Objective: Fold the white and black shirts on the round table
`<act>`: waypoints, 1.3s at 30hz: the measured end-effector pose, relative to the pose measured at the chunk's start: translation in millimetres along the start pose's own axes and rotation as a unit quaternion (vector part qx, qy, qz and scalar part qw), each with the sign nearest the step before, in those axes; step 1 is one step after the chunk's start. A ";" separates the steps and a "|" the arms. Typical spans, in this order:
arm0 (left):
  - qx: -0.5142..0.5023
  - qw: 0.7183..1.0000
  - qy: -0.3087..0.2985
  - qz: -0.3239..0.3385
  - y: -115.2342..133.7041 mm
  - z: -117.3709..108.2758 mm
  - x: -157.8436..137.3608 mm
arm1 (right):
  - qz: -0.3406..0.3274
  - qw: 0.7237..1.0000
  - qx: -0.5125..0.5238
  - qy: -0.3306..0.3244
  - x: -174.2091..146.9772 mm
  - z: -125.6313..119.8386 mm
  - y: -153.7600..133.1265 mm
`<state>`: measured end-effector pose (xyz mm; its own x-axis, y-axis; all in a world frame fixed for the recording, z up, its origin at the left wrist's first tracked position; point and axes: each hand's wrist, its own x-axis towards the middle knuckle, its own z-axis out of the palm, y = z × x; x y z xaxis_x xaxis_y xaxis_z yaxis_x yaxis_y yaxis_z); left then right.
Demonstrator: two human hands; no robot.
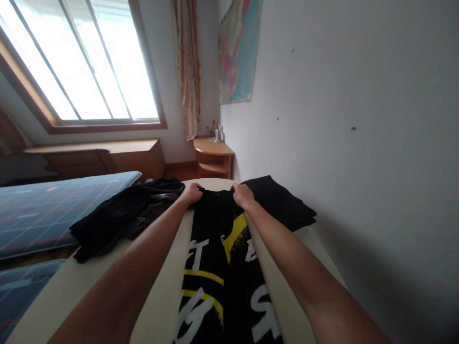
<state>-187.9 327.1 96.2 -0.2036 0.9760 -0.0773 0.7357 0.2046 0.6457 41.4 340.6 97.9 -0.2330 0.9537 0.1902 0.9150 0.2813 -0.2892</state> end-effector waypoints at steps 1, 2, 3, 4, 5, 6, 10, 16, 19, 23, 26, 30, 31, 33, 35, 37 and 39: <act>-0.023 1.000 0.003 -0.006 4.2 -5.6 -0.4 | 0.001 1.000 0.007 0.014 1.1 -6.5 -1.7; -0.046 0.999 0.007 -0.011 8.8 -11.5 -1.9 | 0.001 1.000 0.014 0.027 2.1 -13.4 -3.5; -0.069 0.997 0.012 -0.014 13.7 -17.4 -4.5 | -0.002 0.999 0.022 0.040 2.8 -20.6 -5.2; -0.092 0.996 0.017 -0.015 18.8 -23.2 -8.1 | -0.007 0.998 0.029 0.052 3.0 -27.7 -6.8; -0.113 0.993 0.023 -0.013 23.9 -28.8 -12.7 | -0.014 0.997 0.037 0.062 2.6 -34.7 -8.4; -0.134 0.991 0.029 -0.010 28.8 -34.1 -18.1 | -0.023 0.996 0.044 0.072 1.3 -41.3 -9.7; -0.198 0.979 0.038 0.009 42.3 -51.7 -46.3 | -0.056 0.991 0.073 0.094 -13.2 -64.1 -13.8; -0.237 0.970 0.020 0.047 43.8 -70.3 -104.1 | -0.132 0.977 0.122 0.112 -63.1 -93.3 -19.2; -0.243 0.968 0.011 0.064 41.6 -75.8 -142.7 | -0.168 0.971 0.125 0.115 -98.1 -109.6 -23.2; -0.246 0.963 -0.006 0.107 35.9 -78.8 -200.4 | -0.199 0.965 0.128 0.113 -149.6 -131.8 -28.0; -0.233 0.961 -0.029 0.149 28.2 -78.6 -242.2 | -0.217 0.958 0.156 0.108 -189.4 -144.6 -28.8; -0.208 0.965 -0.069 0.147 14.8 -76.5 -296.1 | -0.235 0.952 0.178 0.082 -243.7 -149.8 -25.1; -0.195 0.967 -0.086 0.140 10.3 -75.4 -309.8 | -0.242 0.950 0.181 0.072 -257.8 -148.9 -23.8; -0.172 0.967 -0.140 0.122 -0.8 -71.3 -336.8 | -0.267 0.946 0.179 0.049 -286.5 -145.5 -21.2; -0.141 0.968 -0.186 0.095 -14.2 -64.1 -361.6 | -0.285 0.944 0.167 0.014 -314.6 -139.4 -18.5; -0.108 0.968 -0.216 0.068 -27.8 -53.5 -381.9 | -0.295 0.942 0.156 -0.031 -339.6 -128.9 -14.8; -0.070 0.968 -0.228 0.079 -39.4 -40.8 -395.9 | -0.323 0.931 0.149 -0.087 -359.2 -111.3 -9.0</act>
<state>-162.7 -70.4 132.3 0.2347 0.9320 -0.2763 0.6325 0.0694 0.7714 153.5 -16.4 136.6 -0.7762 0.5708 0.2680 0.4394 0.7944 -0.4193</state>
